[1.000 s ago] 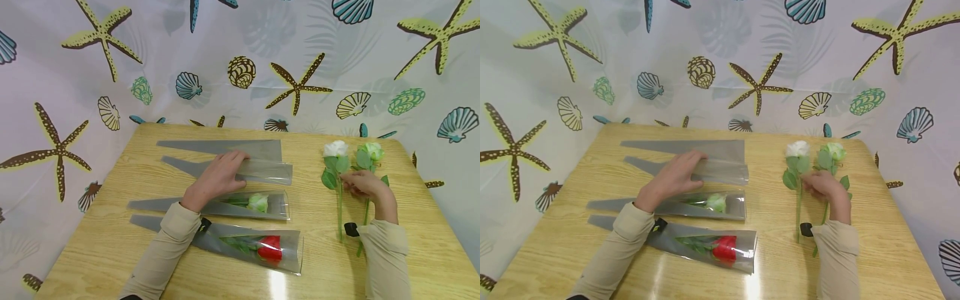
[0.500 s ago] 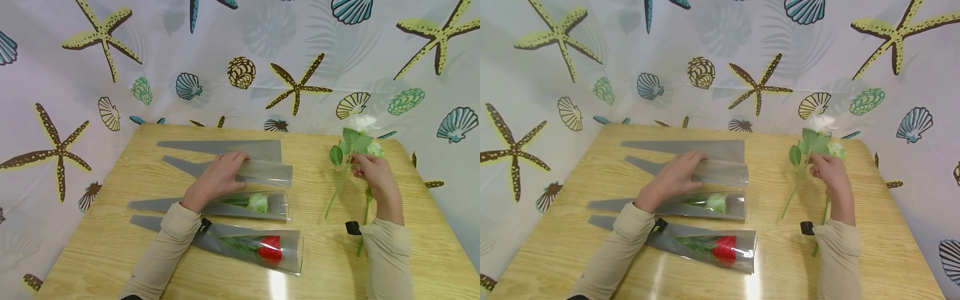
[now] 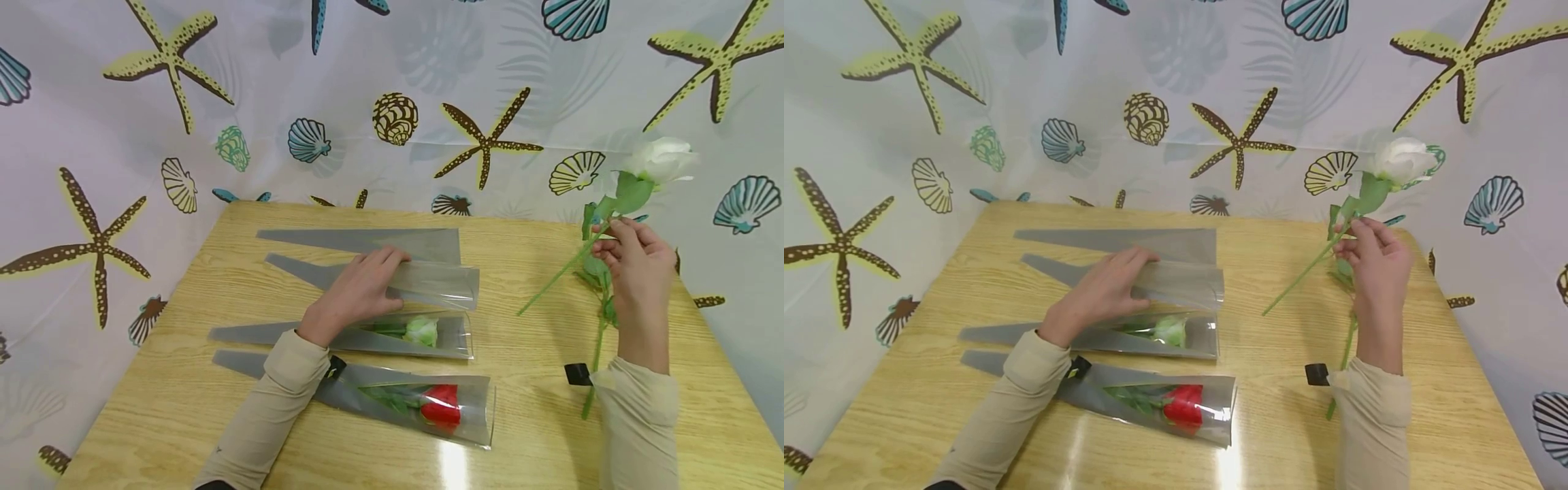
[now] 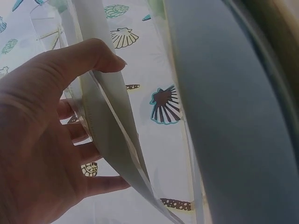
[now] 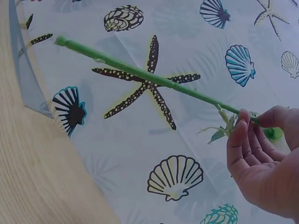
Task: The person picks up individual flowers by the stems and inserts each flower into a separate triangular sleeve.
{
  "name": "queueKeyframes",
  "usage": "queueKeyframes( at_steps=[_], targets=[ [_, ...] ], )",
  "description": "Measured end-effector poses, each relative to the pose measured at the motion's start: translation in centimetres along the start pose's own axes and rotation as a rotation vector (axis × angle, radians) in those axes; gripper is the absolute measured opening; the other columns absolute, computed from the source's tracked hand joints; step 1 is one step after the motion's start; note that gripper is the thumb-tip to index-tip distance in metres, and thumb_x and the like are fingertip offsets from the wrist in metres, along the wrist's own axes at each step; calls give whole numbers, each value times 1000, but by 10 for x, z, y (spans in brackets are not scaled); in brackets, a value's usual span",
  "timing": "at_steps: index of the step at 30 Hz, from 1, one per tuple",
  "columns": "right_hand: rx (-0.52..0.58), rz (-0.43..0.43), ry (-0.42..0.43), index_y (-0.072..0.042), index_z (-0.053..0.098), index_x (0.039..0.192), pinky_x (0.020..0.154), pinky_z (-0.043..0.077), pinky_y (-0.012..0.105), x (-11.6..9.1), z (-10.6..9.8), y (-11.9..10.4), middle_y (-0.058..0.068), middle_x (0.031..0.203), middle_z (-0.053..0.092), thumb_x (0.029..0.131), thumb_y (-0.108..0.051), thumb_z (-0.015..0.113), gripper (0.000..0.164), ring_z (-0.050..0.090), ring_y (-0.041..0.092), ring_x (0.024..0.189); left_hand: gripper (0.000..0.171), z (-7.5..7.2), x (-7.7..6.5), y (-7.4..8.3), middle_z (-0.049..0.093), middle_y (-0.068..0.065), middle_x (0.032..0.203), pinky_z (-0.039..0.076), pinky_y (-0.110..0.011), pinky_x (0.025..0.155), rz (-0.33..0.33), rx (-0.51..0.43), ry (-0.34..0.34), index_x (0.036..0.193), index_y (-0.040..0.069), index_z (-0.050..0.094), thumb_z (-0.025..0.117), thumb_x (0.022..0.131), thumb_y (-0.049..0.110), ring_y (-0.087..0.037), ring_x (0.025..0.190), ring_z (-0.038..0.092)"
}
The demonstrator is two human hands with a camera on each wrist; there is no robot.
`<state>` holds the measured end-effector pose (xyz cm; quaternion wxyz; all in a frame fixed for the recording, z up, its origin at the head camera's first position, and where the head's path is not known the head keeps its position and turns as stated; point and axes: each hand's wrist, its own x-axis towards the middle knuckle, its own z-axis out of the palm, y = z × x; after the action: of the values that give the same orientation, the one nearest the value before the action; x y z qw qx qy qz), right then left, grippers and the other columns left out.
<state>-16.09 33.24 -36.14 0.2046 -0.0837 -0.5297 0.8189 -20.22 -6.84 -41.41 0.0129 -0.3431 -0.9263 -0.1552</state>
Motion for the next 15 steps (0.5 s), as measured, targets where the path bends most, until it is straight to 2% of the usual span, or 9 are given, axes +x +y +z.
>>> queueKeyframes(
  at_steps=[3, 6, 11, 15],
  targets=[
    [88, -39, -3, 6, 65, 110, 63, 61, 27, -4, 7, -4, 14, 90, 74, 95, -6, 76, 21, 71, 22, 67, 64, 0, 0, 0, 56, -7, 148, 46, -58, 114, -1, 0, 1, 149, 14, 51, 76, 93, 29, -24, 137, 56],
    [118, -82, -60, 9, 64, 107, 66, 62, 28, -7, 12, -7, 17, 88, 76, 96, -2, 75, 19, 73, 24, 70, 63, 1, 0, -1, 57, -7, 148, 46, -58, 114, -3, -5, 4, 149, 13, 51, 76, 92, 28, -25, 137, 56],
    [81, -123, -172, 10, 64, 106, 68, 63, 29, -13, 20, -7, 18, 91, 79, 98, 0, 71, 15, 77, 25, 74, 63, 2, 1, -3, 56, -7, 148, 45, -58, 114, -15, -22, -9, 149, 13, 51, 74, 93, 27, -24, 137, 56],
    [63, -125, -227, 10, 65, 106, 71, 64, 29, -16, 27, -5, 18, 93, 80, 99, 2, 67, 11, 80, 25, 79, 63, 3, 2, -5, 56, -6, 149, 45, -57, 115, -23, -27, -18, 149, 14, 50, 74, 93, 28, -24, 138, 56]
  ],
)
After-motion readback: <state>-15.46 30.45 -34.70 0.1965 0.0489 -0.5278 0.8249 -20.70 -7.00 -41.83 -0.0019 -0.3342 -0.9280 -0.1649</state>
